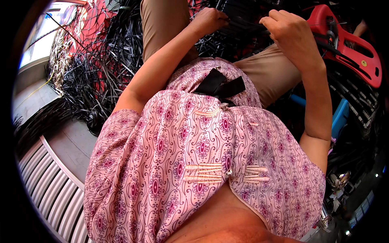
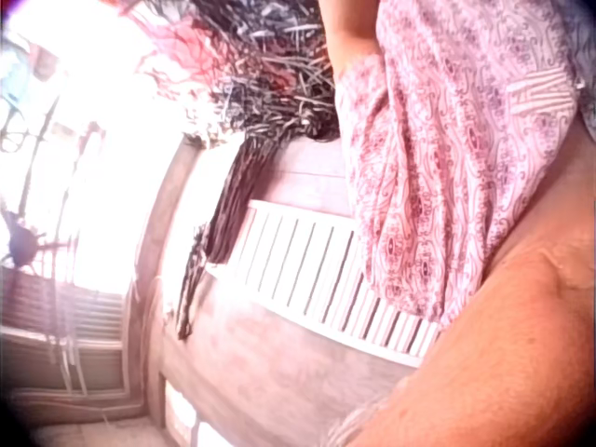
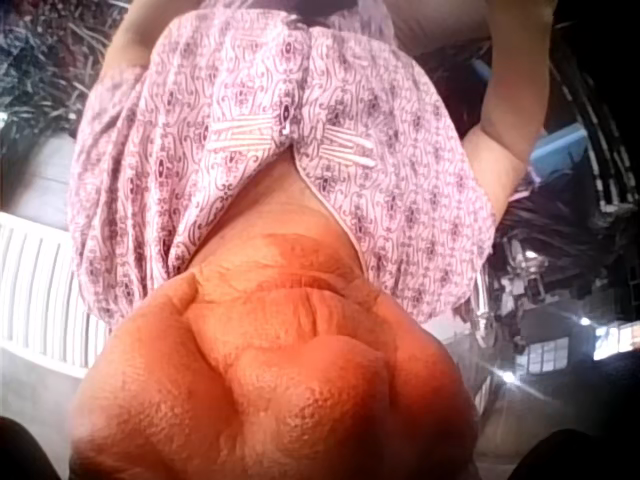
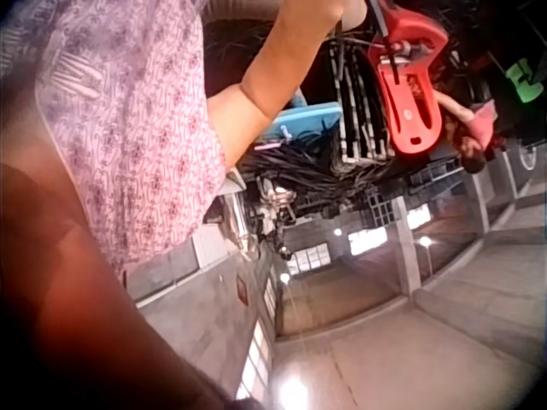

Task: The person weaves black plastic strips into a metal chair frame using pliers and a power drill. They pull strips through the frame, secure them with the drill, and trim excess material with pliers.

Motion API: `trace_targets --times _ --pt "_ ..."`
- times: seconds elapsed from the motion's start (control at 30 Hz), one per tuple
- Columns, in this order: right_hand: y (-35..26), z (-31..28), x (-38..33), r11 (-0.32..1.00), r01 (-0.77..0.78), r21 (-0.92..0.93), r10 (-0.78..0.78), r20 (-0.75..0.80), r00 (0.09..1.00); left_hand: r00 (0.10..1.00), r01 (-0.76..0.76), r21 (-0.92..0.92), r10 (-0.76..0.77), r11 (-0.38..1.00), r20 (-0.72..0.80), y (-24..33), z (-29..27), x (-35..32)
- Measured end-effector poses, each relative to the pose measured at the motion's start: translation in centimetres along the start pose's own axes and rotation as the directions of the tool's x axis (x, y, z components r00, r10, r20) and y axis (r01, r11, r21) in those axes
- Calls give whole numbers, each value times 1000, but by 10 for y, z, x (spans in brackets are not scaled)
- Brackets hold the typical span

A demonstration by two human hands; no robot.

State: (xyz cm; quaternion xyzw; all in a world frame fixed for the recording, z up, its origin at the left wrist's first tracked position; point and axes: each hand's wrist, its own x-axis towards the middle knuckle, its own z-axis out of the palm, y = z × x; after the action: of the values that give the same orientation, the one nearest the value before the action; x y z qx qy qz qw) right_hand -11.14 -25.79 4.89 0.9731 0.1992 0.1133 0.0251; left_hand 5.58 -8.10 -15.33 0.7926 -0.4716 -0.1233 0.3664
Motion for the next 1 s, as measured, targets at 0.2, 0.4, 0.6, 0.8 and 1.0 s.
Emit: trace_targets --times 0.2,0.4,0.6,0.8,1.0 --pt "-7 -5 -10 993 -113 28 112 48 993 985 161 -88 -166 983 -52 8 -29 -5" --pt "-55 -11 -19 962 -135 236 101 151 983 981 5 -288 -60 958 -183 25 -86 -1" --pt "-86 8 -21 909 -152 389 16 333 943 927 -361 155 372 920 -54 49 -141 21" --pt "-60 -36 21 814 -76 575 83 15 996 773 -566 276 616 777 -149 45 -161 44" --pt "-35 -45 64 309 -218 926 576 0 817 969 -238 -261 245 935 -8 30 -154 58"
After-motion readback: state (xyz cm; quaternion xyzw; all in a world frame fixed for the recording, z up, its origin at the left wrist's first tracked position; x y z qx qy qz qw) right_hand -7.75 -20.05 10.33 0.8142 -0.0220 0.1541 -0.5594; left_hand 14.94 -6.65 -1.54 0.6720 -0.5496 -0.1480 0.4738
